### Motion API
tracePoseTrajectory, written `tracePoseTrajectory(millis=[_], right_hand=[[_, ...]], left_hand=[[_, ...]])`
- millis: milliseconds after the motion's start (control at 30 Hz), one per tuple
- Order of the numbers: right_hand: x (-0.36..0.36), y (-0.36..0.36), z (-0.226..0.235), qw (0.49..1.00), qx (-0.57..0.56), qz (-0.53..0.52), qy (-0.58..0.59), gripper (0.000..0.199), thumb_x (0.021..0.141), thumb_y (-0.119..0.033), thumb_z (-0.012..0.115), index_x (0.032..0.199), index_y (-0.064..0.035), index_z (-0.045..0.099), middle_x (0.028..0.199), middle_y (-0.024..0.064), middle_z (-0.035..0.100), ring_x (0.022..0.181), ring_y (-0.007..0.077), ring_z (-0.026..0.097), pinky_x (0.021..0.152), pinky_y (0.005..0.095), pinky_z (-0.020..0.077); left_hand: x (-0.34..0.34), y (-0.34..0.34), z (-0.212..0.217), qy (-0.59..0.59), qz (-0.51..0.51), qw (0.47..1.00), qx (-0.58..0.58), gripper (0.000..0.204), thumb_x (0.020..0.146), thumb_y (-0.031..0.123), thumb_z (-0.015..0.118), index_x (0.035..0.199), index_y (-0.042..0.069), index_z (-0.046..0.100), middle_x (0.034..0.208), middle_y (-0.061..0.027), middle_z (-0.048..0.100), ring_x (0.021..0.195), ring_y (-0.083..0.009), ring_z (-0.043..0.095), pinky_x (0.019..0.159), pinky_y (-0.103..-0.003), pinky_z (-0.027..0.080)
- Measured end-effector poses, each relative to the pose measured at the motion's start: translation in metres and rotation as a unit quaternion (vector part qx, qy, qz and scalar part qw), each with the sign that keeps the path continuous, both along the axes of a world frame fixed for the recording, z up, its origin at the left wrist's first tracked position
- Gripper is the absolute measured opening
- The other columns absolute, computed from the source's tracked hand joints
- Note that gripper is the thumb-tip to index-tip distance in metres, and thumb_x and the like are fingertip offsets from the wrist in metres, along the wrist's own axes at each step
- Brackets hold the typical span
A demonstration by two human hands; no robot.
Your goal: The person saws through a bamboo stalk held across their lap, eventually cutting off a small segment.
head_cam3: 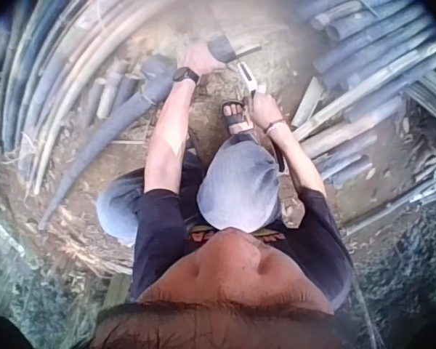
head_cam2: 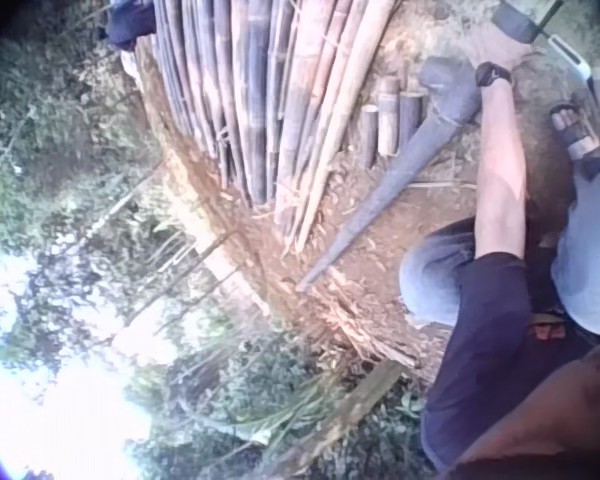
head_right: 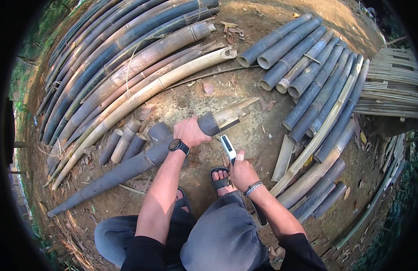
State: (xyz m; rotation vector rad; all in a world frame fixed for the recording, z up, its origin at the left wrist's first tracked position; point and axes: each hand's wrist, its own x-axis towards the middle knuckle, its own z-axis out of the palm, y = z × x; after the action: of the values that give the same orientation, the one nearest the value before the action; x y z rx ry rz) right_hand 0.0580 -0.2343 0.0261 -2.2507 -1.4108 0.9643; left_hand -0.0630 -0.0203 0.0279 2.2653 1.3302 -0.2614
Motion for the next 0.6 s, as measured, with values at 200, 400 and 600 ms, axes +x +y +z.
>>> tracePoseTrajectory(millis=[200,400,600], right_hand=[[0.008,0.020,-0.024,0.998,0.057,-0.007,-0.009,0.044,0.095,-0.014,0.053,0.118,0.0166,0.033,0.069,0.0322,0.063,0.068,0.0522,0.064,0.060,0.0580,0.0515],[0.001,-0.062,0.009,0.999,0.012,-0.003,0.030,0.040,0.094,-0.012,0.054,0.119,0.0093,0.031,0.072,0.0354,0.062,0.071,0.0541,0.063,0.063,0.0590,0.0497],[0.008,0.000,-0.008,0.999,-0.015,-0.028,0.015,0.038,0.097,-0.021,0.053,0.114,0.0091,0.037,0.074,0.0316,0.064,0.070,0.0512,0.064,0.063,0.0586,0.0511]], left_hand=[[0.008,-0.008,-0.006,-0.021,0.018,0.999,0.031,0.073,0.053,0.050,0.081,0.105,0.001,0.066,0.095,-0.0202,0.073,0.088,-0.0348,0.072,0.080,-0.042,0.057],[-0.002,0.024,-0.002,-0.004,0.029,0.998,0.058,0.068,0.056,0.046,0.082,0.106,0.002,0.065,0.098,-0.0195,0.073,0.090,-0.0345,0.072,0.081,-0.042,0.058],[0.012,0.020,-0.003,-0.007,0.011,0.999,0.050,0.067,0.057,0.045,0.082,0.105,0.002,0.065,0.099,-0.0192,0.073,0.092,-0.0345,0.072,0.082,-0.042,0.057]])
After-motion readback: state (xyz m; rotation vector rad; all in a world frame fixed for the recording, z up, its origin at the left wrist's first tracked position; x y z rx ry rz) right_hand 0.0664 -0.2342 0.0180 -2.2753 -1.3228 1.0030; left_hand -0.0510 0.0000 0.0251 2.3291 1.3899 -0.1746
